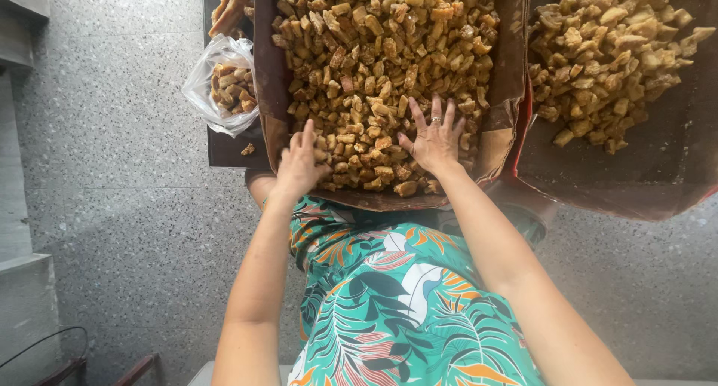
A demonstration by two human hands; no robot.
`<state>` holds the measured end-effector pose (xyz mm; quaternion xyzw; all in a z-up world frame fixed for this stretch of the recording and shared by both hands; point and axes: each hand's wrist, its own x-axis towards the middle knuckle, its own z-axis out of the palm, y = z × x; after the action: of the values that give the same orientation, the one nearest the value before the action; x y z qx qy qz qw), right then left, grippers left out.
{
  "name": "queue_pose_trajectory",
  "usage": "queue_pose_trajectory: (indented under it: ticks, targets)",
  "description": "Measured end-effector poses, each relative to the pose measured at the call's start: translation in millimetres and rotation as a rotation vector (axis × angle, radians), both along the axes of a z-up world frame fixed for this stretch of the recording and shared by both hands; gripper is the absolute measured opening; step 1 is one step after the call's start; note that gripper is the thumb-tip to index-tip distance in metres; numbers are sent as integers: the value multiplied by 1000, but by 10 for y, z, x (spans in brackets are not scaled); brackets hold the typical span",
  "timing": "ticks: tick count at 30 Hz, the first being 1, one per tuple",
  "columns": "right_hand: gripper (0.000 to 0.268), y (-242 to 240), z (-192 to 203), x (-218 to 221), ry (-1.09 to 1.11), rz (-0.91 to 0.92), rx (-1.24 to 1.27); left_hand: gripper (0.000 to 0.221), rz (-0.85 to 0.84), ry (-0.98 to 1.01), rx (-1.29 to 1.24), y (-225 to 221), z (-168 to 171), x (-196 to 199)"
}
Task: The person sorts small brown food pieces by hand, picking them from a large cardboard box and transferring them into a second box. The person repeatedly scoops handfuls and moves them between the two containers.
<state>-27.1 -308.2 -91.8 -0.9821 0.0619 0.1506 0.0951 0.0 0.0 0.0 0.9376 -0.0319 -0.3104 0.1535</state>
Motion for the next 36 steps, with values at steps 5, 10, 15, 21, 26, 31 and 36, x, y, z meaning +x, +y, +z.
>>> queue_pose_trajectory:
  ticks: [5, 10, 15, 21, 26, 31, 36]
  targets:
    - [90, 0, 29, -20, -49, 7, 12, 107, 173, -58, -514, 406, -684, 243]
    - [89, -23, -16, -48, -106, 8, 29, 123, -26, 12, -164, 202, -864, 355]
    - [88, -16, -25, -60, -124, -1, 45, 130, 120, -44, -384, 201, -632, 285]
    - [90, -8, 38, -62, -100, -22, 51, 91, 290, 45, -638, -148, -225, 117]
    - [89, -17, 51, -60, -96, -40, 53, 55, 388, 63, -880, -673, -27, 151]
    - [87, -36, 38, -60, -72, -54, 82, 48, 533, 287, -1061, -898, 13, 222]
    - [85, -39, 26, -70, -94, -44, 71, 72, 820, 601, -1207, -1030, 3, 225]
